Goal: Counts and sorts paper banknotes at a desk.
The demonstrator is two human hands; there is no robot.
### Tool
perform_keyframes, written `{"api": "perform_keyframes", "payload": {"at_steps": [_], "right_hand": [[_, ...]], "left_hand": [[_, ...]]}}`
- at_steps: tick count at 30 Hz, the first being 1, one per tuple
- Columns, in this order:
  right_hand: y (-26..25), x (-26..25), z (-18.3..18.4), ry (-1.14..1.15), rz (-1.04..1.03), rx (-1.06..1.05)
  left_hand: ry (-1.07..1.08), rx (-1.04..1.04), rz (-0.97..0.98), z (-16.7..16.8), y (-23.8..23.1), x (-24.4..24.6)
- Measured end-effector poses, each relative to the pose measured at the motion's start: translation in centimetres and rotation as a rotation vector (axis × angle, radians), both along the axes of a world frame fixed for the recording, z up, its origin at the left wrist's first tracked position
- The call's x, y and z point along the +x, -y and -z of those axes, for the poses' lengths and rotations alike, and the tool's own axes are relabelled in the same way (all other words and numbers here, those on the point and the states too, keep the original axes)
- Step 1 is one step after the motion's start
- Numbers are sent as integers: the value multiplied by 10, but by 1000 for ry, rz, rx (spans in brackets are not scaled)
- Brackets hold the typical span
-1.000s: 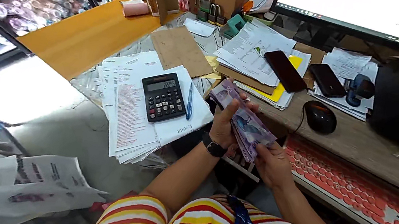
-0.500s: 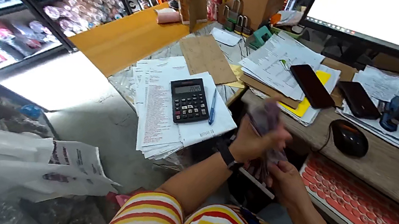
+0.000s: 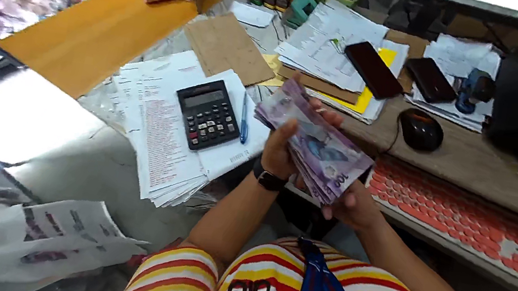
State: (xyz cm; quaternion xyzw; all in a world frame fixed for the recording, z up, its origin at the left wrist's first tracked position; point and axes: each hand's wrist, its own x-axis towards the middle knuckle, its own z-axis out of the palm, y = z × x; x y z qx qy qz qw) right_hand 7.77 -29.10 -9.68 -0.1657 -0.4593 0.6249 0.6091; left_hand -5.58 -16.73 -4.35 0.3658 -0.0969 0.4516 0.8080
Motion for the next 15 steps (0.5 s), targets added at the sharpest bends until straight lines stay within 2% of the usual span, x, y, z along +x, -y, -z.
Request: {"api": "perform_keyframes", "payload": {"at_steps": [2,7,11,15], "right_hand": [[-1,-3,-2,-33,-18,20],[2,-7,-12,3,129,-129],[6,-9,-27,192,260,-372],[9,-10,-40,289,347,-493]], "left_hand": [[42,-23,10,1,-1,0],[50,-54,1,1,-1,0],[52,-72,9,4,-6,-3],[8,26,-37,4,-10,-5]]}}
